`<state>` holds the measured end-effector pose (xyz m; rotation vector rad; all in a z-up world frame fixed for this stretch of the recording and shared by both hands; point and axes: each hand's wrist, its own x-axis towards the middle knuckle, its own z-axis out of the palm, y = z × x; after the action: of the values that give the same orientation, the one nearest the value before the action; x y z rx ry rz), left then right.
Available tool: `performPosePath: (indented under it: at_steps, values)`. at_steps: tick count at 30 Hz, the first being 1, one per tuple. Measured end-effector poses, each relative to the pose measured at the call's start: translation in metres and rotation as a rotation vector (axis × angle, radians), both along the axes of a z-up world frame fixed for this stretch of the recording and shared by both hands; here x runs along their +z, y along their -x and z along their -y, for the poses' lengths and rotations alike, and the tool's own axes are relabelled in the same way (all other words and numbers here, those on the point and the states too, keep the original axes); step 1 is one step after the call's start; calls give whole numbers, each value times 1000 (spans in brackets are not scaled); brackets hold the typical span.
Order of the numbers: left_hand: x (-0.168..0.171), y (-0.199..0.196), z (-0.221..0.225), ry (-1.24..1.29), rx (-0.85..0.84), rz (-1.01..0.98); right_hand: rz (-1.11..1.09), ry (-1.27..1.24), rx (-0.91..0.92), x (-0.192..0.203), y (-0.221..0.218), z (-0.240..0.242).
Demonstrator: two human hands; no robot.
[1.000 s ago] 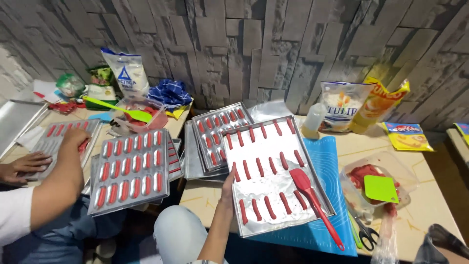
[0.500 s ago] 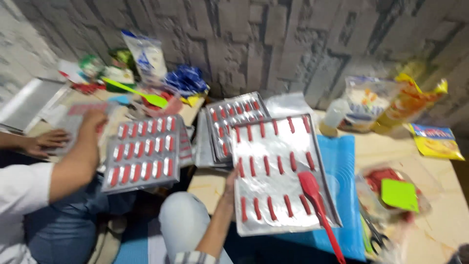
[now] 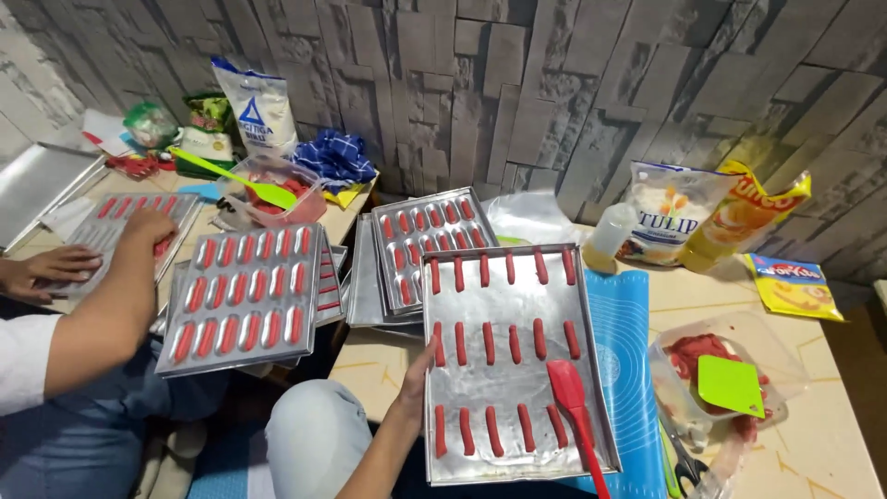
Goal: Piping dough into molds and leveling it with a spatula.
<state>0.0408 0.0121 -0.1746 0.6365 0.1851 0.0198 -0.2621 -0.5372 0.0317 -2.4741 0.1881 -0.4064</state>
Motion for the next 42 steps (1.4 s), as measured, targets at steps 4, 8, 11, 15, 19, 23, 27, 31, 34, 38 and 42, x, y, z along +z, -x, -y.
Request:
performPosePath:
  at_steps: [4, 8, 11, 15, 19, 23, 27, 31, 34, 38, 42]
  values:
    - [2, 11, -15, -14, -43, -10, -4, -30, -12, -28, -51, -77]
    - [21, 14, -36, -52, -101, -29, -384, 118, 236, -59, -95, -116]
    - [76, -9, -28, -74, -145, -55, -720, 65, 273, -33, -97, -170]
    - [96, 2, -7, -84, -225, -107, -619, 26, 403, -10, -85, -187]
    - [110, 25, 3, -97, -298, -163, -713, 15, 344, 16, -79, -197]
    - [127, 37, 10, -108, -364, -193, -495, -306, 399, -10, -70, -183]
    - [139, 47, 11, -124, -418, -221, -475, -399, 285, -1, -67, -191]
    - [149, 49, 17, -137, -480, -241, -439, -459, 270, 12, -66, -196]
    - [150, 49, 20, -160, -511, -231, -532, -557, 269, 16, -66, -199]
    - [155, 50, 21, -187, -510, -243, -333, -1014, 420, -19, -64, -175]
    - [155, 43, 14, -239, -472, -269, -81, -1274, 504, -34, -63, -141]
